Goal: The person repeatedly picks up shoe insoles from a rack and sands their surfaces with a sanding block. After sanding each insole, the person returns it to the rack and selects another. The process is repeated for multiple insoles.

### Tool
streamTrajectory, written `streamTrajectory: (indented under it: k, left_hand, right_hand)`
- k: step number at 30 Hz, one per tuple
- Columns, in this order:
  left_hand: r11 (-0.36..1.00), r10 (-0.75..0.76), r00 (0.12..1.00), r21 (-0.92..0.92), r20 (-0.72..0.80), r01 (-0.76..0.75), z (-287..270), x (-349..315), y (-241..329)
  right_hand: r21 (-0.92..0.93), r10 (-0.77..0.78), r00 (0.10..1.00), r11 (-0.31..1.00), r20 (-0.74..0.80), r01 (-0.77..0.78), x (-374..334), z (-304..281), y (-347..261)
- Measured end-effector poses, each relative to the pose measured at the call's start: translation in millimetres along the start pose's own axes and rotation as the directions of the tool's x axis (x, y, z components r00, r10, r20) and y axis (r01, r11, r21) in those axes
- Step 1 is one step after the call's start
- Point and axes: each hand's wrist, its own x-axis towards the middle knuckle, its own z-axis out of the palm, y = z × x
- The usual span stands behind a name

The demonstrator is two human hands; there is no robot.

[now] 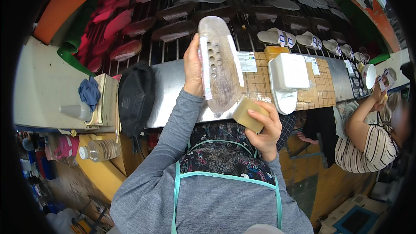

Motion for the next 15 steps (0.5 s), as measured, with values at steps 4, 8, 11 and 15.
streamTrajectory:
  k: [4,8,11,15]
  left_hand:
    - [0.997,0.066,0.998,-0.037,0.007,-0.066,3.9,-3.0,-4.4]
    - [0.995,0.049,0.999,0.087,0.009,-0.049,5.6,-16.2,-5.3]
    - [0.998,0.059,0.997,-0.006,0.054,-0.059,0.0,-19.5,-7.7]
    - [0.999,0.039,0.999,-0.025,0.033,-0.038,-13.2,-17.9,-2.7]
  right_hand:
    - [0.082,-0.051,0.991,0.995,-0.124,0.062,-9.1,12.2,-1.0]
    - [-0.078,-0.029,0.966,0.997,-0.256,0.009,-8.0,26.0,3.9]
    - [-0.146,-0.001,0.960,0.988,-0.280,-0.042,-9.1,27.6,6.4]
    - [-0.256,0.041,0.948,0.958,-0.315,-0.126,-9.9,22.7,3.0]
